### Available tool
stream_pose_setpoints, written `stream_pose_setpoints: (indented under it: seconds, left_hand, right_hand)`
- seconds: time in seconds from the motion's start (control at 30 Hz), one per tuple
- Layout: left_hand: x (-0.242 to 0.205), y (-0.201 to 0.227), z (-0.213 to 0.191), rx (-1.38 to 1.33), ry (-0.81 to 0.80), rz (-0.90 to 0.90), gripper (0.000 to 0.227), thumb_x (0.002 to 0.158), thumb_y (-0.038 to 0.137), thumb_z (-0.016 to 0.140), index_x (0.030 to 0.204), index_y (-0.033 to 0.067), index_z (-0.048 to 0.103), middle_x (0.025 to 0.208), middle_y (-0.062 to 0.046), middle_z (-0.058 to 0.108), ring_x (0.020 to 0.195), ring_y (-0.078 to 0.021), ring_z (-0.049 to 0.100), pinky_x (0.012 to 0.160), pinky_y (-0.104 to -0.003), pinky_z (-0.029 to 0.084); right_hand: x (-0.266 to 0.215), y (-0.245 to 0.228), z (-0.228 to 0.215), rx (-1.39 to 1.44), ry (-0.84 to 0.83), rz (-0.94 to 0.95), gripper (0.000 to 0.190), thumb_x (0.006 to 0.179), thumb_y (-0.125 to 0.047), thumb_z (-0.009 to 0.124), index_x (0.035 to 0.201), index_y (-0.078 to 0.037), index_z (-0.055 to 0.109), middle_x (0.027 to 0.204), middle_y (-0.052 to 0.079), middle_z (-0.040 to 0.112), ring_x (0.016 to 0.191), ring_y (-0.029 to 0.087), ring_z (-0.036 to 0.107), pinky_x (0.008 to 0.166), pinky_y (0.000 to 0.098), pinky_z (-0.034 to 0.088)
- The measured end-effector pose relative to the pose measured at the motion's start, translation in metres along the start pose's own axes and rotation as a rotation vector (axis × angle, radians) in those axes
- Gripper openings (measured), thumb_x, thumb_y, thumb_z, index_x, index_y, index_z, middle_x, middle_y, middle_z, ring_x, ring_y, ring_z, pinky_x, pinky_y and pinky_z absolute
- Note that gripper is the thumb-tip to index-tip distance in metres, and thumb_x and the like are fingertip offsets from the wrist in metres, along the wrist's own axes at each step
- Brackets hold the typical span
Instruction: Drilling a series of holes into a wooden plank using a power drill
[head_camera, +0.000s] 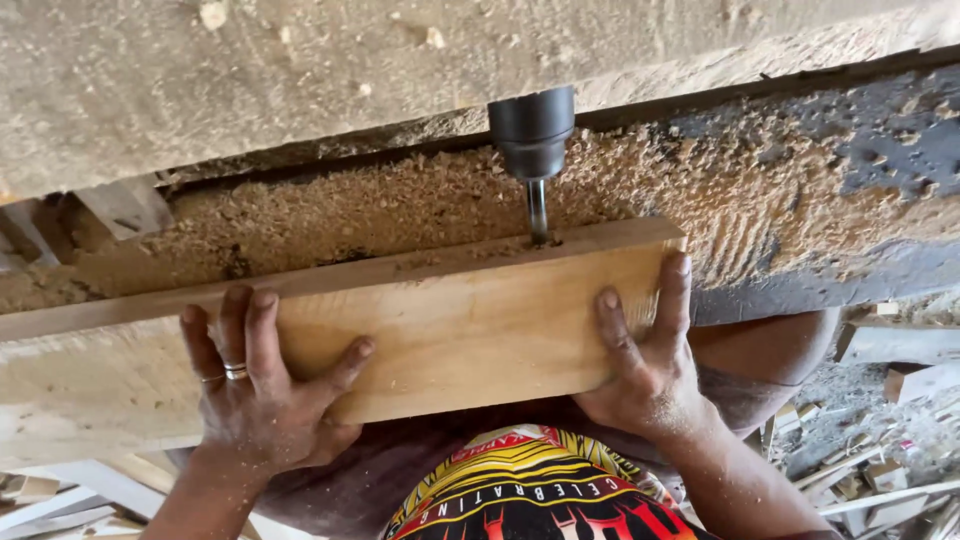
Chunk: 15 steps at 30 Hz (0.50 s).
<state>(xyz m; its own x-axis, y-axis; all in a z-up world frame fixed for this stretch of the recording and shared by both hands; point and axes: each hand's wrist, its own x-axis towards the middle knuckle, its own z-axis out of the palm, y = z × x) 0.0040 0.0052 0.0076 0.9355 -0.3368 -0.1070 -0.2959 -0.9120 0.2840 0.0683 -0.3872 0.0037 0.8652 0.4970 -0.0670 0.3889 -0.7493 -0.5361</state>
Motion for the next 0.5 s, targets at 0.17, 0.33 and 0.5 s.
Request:
stream_pose_setpoints:
  seconds: [0.17, 0.33, 0.5]
  left_hand:
    - [0.003, -0.003, 0.006, 0.004, 0.016, 0.018, 0.069, 0.101, 0.075, 0.020, 0.159, 0.0429, 0.040, 0.165, -0.030, 0.008, 0.149, -0.0612, 0.023, 0.119, -0.084, 0.015]
    - [0.002, -0.002, 0.006, -0.014, -0.015, -0.002, 0.067, 0.099, 0.073, 0.026, 0.157, 0.0426, 0.042, 0.165, -0.030, 0.008, 0.147, -0.0637, 0.026, 0.117, -0.086, 0.015]
    - [0.005, -0.004, 0.003, 0.030, -0.005, 0.013, 0.066, 0.101, 0.070, 0.024, 0.158, 0.0412, 0.041, 0.163, -0.033, 0.011, 0.145, -0.0647, 0.028, 0.116, -0.085, 0.018]
  right_hand:
    - [0.006, 0.007, 0.002, 0.022, 0.028, -0.051, 0.107, 0.079, -0.026, 0.094, 0.164, -0.016, 0.031, 0.171, 0.034, -0.005, 0.161, 0.063, 0.009, 0.130, 0.0659, 0.045]
    - [0.008, 0.006, 0.002, 0.016, 0.021, -0.048, 0.107, 0.081, -0.028, 0.094, 0.165, -0.016, 0.029, 0.171, 0.033, -0.005, 0.161, 0.061, 0.007, 0.133, 0.0677, 0.040]
    - [0.012, 0.005, 0.001, -0.002, 0.006, -0.055, 0.107, 0.078, -0.024, 0.092, 0.165, -0.016, 0.030, 0.172, 0.031, -0.006, 0.163, 0.058, 0.004, 0.136, 0.0700, 0.033]
